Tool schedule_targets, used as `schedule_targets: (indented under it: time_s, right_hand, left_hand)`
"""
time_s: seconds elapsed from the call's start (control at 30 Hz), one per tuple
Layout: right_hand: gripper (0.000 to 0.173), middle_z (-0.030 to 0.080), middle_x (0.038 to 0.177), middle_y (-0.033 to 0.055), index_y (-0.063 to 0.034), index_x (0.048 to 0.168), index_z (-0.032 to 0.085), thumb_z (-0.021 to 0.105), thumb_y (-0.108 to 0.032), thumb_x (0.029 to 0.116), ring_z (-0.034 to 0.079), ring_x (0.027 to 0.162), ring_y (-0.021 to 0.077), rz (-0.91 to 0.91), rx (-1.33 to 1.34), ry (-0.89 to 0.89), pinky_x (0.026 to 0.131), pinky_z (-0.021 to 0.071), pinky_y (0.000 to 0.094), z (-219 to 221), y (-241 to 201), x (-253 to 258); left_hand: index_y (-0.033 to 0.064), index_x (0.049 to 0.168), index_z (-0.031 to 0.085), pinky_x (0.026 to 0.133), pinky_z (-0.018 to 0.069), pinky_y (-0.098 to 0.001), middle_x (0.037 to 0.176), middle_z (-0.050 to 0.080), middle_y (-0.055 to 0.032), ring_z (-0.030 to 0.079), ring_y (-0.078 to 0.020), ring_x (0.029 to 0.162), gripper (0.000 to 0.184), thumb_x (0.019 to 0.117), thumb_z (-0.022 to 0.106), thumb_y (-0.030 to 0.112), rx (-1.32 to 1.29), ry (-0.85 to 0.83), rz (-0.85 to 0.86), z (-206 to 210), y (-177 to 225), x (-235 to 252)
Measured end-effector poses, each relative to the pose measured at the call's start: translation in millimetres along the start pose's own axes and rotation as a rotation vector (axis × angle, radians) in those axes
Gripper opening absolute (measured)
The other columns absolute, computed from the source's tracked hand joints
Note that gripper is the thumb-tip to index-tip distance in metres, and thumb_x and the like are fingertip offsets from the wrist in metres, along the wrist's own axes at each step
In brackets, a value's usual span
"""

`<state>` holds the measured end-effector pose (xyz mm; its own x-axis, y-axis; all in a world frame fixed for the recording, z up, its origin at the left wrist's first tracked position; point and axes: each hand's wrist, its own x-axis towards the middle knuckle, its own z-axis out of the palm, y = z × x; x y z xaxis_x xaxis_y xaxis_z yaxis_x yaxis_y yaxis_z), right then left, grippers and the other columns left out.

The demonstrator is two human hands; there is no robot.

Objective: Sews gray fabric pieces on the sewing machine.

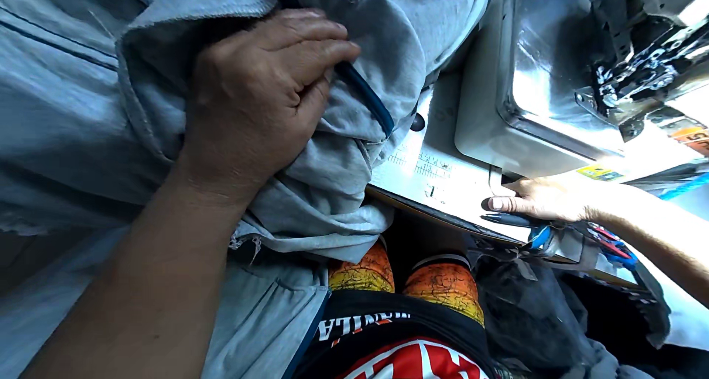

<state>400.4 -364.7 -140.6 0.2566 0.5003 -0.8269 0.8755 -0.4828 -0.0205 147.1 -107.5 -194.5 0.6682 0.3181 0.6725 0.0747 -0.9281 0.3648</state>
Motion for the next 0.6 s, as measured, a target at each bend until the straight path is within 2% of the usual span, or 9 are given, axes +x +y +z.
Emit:
schedule_targets:
  time_s: [0.1,0.17,0.23,0.37,0.43,0.5,0.6]
  right_hand:
    - [0.096,0.071,0.098,0.0208,-0.0019,0.108,0.073,0.022,-0.082,0.0942,0.067,0.104,0.0384,-0.011,-0.003,-0.018,0.089,0.045,0.0654,-1.1,0.6,1.6]
    - [0.093,0.07,0.108,0.0243,-0.0006,0.117,0.071,0.024,-0.078,0.0968,0.064,0.112,0.0414,0.02,-0.016,-0.046,0.095,0.042,0.0665,-5.6,-5.1,-2.8]
    - [0.084,0.067,0.123,0.0255,-0.0017,0.132,0.064,0.027,-0.071,0.1012,0.059,0.124,0.0423,0.08,-0.063,-0.101,0.103,0.0389,0.0661,-15.1,-16.3,-11.2]
    - [0.067,0.069,0.113,0.0237,0.0,0.129,0.065,0.041,-0.058,0.1045,0.064,0.112,0.0397,0.057,-0.102,-0.06,0.097,0.044,0.0606,-18.5,-24.8,-22.7]
    - [0.071,0.069,0.109,0.024,0.0009,0.126,0.066,0.042,-0.062,0.1023,0.064,0.109,0.04,0.065,-0.059,-0.059,0.094,0.0442,0.0621,-16.1,-18.2,-18.3]
    - [0.08,0.068,0.119,0.0245,-0.0016,0.133,0.064,0.037,-0.07,0.0996,0.062,0.117,0.0414,0.082,-0.042,-0.086,0.099,0.042,0.0655,-15.6,-15.6,-11.6]
    - [0.083,0.067,0.119,0.025,-0.0023,0.133,0.064,0.034,-0.072,0.0993,0.061,0.12,0.0417,0.045,-0.021,-0.074,0.1,0.0402,0.0665,-12.3,-11.6,-6.4]
  left_hand:
    - [0.0022,0.124,0.071,0.116,0.0398,-0.0396,0.132,0.068,-0.0177,0.059,-0.0318,0.132,0.033,0.1064,0.045,0.01,0.003,-0.008,-0.002,-0.2,0.8,1.6]
    - [0.0023,0.124,0.071,0.116,0.0399,-0.0398,0.132,0.068,-0.0177,0.059,-0.0317,0.132,0.033,0.1064,0.045,0.01,0.004,-0.01,-0.002,0.0,1.8,0.9]
    - [0.0028,0.124,0.071,0.115,0.0402,-0.0398,0.132,0.067,-0.0176,0.059,-0.0317,0.132,0.033,0.1067,0.044,0.011,0.01,-0.008,0.005,-0.1,2.3,1.3]
    - [0.0028,0.125,0.071,0.116,0.0399,-0.0397,0.132,0.067,-0.0176,0.058,-0.0319,0.133,0.033,0.1069,0.044,0.011,0.008,-0.014,-0.001,-1.3,0.5,1.1]
    - [0.0028,0.126,0.07,0.116,0.0386,-0.0389,0.134,0.067,-0.0173,0.057,-0.031,0.134,0.034,0.1076,0.043,0.012,0.001,-0.018,-0.017,-0.3,1.2,0.6]
    - [0.003,0.126,0.07,0.117,0.0382,-0.0393,0.134,0.066,-0.0173,0.057,-0.031,0.135,0.034,0.1078,0.043,0.012,-0.004,-0.014,-0.024,0.4,0.1,0.9]
    - [0.0026,0.126,0.07,0.117,0.0379,-0.039,0.133,0.067,-0.0175,0.057,-0.0313,0.135,0.034,0.1077,0.044,0.012,-0.009,-0.011,-0.015,0.9,-2.4,-0.2]
